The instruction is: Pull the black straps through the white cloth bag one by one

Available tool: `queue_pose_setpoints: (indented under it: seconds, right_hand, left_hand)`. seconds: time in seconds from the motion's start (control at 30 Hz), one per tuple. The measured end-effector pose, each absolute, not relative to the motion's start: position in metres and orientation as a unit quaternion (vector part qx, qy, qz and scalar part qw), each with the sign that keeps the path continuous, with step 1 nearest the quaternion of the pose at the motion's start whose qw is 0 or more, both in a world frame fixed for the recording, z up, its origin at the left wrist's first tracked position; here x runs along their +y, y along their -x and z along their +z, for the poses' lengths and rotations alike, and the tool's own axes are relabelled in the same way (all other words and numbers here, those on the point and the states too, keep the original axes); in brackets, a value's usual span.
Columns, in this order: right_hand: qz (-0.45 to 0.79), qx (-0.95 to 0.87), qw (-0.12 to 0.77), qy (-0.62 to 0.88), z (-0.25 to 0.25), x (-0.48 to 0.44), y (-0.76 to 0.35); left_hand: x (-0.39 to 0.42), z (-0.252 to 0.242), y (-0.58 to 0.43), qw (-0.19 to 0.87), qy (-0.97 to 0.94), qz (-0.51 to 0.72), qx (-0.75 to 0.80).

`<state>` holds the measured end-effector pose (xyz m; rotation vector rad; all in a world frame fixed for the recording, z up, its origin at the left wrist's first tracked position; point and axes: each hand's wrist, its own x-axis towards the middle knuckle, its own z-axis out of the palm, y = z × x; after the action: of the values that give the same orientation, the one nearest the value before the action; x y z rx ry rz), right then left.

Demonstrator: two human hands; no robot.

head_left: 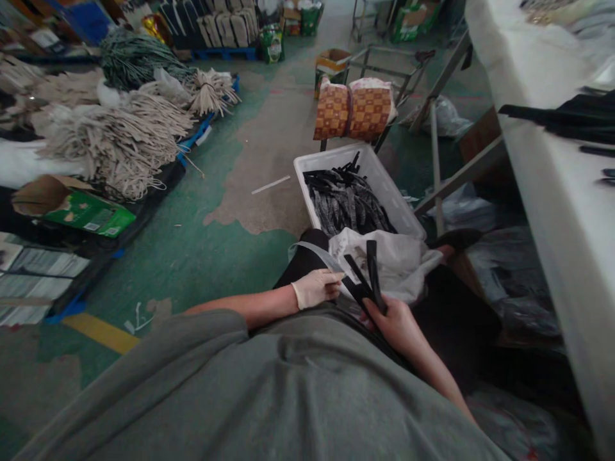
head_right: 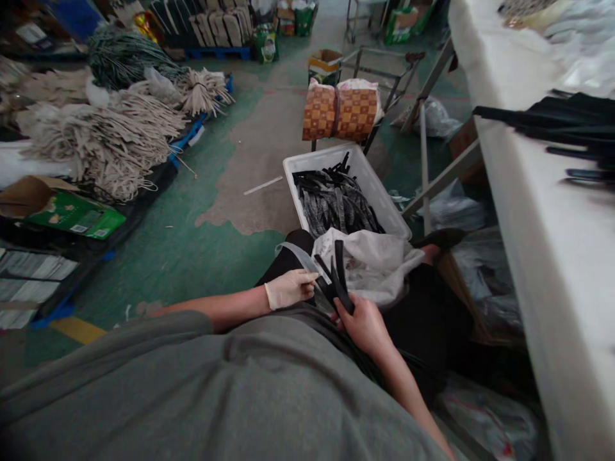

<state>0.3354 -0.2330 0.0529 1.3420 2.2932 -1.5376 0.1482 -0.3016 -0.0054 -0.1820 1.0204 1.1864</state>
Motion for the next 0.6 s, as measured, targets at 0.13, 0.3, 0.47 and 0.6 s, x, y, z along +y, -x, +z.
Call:
queue_pose_setpoints:
  seconds: [0.13,0.3,0.47,0.6]
  right_hand:
    - [-0.543,0.708,-0.011,-0.452,0.048,-0.228,-0.325]
    - [-0.524,0.727,0.041,-0.442,0.062,-0.231,-0.358]
    - [-0.525,0.722,0.021,-0.449,0.066,-0.235,-0.348]
    - [-0.564,0.682,-0.032,-0.466,0.057,-0.226,-0.331]
  left_hand:
    - [-0.295,-0.003,-0.166,0.736,0.041,0.511,0.442]
    - [-0.294,0.004,-0.145,0.69,0.047,0.542,0.478]
    - [-0.296,0.003,-0.16,0.743,0.043,0.487,0.458]
    - [-0.288,0.007,-0.173,0.753,-0.004,0.495,0.434]
